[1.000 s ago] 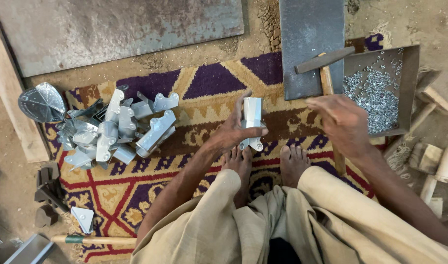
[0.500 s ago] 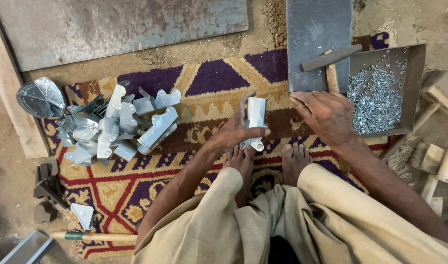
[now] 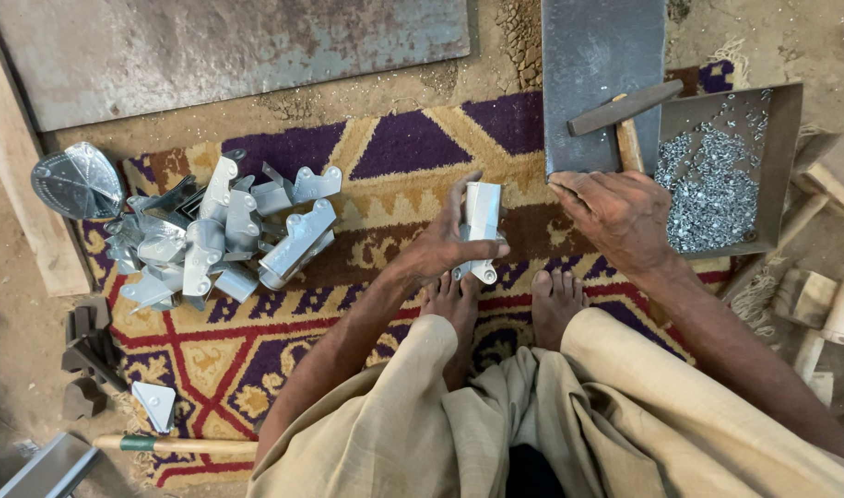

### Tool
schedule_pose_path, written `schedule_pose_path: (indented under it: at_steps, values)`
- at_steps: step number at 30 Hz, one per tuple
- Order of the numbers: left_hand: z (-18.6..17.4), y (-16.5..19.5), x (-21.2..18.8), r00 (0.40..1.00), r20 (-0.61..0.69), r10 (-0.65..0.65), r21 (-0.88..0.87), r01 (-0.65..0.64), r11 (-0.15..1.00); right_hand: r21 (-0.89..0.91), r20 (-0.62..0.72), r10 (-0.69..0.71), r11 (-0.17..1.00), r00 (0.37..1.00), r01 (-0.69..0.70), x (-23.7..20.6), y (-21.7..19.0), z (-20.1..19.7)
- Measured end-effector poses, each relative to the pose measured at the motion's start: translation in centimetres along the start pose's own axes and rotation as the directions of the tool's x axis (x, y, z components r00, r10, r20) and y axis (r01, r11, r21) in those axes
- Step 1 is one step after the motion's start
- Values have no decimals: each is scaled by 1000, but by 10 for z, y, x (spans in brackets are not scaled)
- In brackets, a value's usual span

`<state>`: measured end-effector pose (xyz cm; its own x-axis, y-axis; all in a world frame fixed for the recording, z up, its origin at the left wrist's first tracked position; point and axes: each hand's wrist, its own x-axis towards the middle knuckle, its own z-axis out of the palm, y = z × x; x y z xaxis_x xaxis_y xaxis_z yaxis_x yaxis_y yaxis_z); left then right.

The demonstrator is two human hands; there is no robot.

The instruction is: The person sits on a rug on the floor and hammers small white aluminum castings one at a time on a flat steel plate, repositioning and turning each part to flatten or straighten it, then sets it on a growing pile of finished parts beside them.

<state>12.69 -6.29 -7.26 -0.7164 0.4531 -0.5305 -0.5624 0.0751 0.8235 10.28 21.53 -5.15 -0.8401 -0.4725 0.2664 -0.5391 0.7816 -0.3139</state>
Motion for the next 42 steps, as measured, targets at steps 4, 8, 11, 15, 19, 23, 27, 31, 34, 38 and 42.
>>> schedule_pose_path:
  at_steps: [4, 8, 11, 15, 19, 23, 27, 31, 34, 38, 42]
  values:
    - [1, -2, -1, 995, 35, 91, 113, -94, 989, 0, 10, 13, 1000, 1000, -13, -1, 0, -1]
    - [2, 1, 0, 989, 104, 101, 46, -107, 993, 18, -5, 19, 1000, 1000, -19, -1, 1, 0]
    - [2, 7, 0, 990, 125, 65, -43, -60, 997, -9, -37, -11, 1000, 999, 11, -1, 1, 0]
    - [8, 17, -6, 989, 130, 64, 40, -70, 997, 168, -8, 144, 976, 989, -141, 1, -7, -7]
    - [24, 28, -11, 991, 125, 53, 104, -66, 992, 397, -1, 202, 899, 979, -185, 7, -23, -25]
    - [41, 39, -16, 981, 156, 116, 76, -129, 989, 732, 186, 94, 650, 978, -202, 11, -34, -38]
    - [52, 50, -24, 950, 164, 265, 64, -279, 958, 669, 527, 235, 478, 817, -569, 1, -36, -43]
    - [53, 61, -28, 910, 141, 391, 149, -410, 900, 748, 521, 204, 357, 829, -559, -14, -31, -43]
    - [56, 67, -29, 888, 133, 440, 111, -454, 884, 758, 553, 252, 244, 795, -605, -23, -31, -43]
    - [59, 69, -29, 868, 141, 476, 88, -490, 867, 851, 513, 195, 13, 836, -525, -30, -35, -49]
    - [60, 66, -24, 872, 164, 461, -27, -463, 886, 857, 506, 236, -29, 830, -515, -33, -39, -58]
